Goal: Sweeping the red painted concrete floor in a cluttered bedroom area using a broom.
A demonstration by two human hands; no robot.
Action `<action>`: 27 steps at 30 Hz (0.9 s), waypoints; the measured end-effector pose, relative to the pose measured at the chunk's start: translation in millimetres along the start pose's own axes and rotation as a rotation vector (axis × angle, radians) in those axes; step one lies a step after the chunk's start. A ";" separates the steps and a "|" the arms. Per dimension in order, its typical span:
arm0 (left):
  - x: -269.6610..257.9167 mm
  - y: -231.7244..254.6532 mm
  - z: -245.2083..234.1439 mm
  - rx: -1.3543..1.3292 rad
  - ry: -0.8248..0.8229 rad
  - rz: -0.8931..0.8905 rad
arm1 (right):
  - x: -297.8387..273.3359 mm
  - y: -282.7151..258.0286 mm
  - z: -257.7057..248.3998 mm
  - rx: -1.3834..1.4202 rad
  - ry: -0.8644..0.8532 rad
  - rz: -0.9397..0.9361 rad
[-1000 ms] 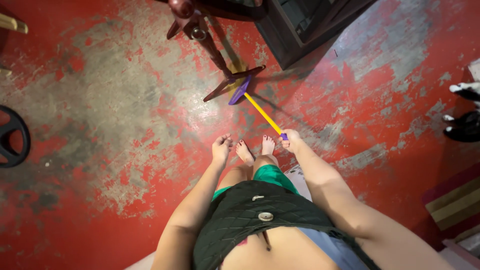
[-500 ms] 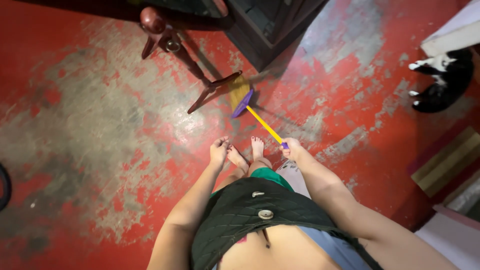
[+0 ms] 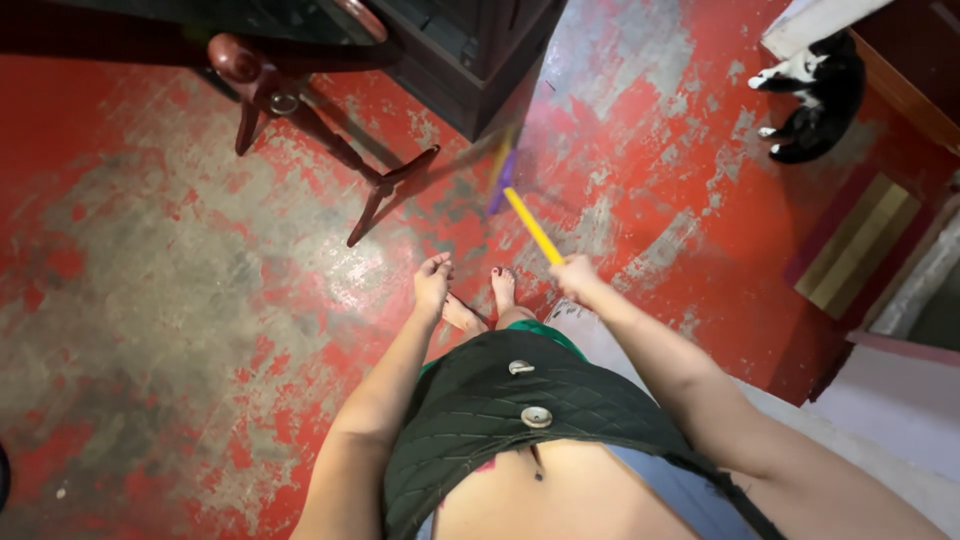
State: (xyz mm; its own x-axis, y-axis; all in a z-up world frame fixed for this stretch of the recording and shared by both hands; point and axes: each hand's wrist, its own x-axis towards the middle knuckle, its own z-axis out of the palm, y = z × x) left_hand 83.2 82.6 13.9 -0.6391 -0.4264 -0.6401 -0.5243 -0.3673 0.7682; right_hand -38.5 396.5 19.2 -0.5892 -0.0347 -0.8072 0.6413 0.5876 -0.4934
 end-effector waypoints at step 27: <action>26.1 -8.4 53.9 -0.086 -0.005 -0.002 | 90.7 -54.0 -159.7 -0.815 0.255 0.061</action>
State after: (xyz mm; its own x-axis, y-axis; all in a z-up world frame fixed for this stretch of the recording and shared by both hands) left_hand 40.6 119.1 -8.6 -0.6409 -0.4213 -0.6417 -0.4758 -0.4380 0.7627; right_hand -205.1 490.7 24.5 -0.7205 0.1414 -0.6789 0.1798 0.9836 0.0141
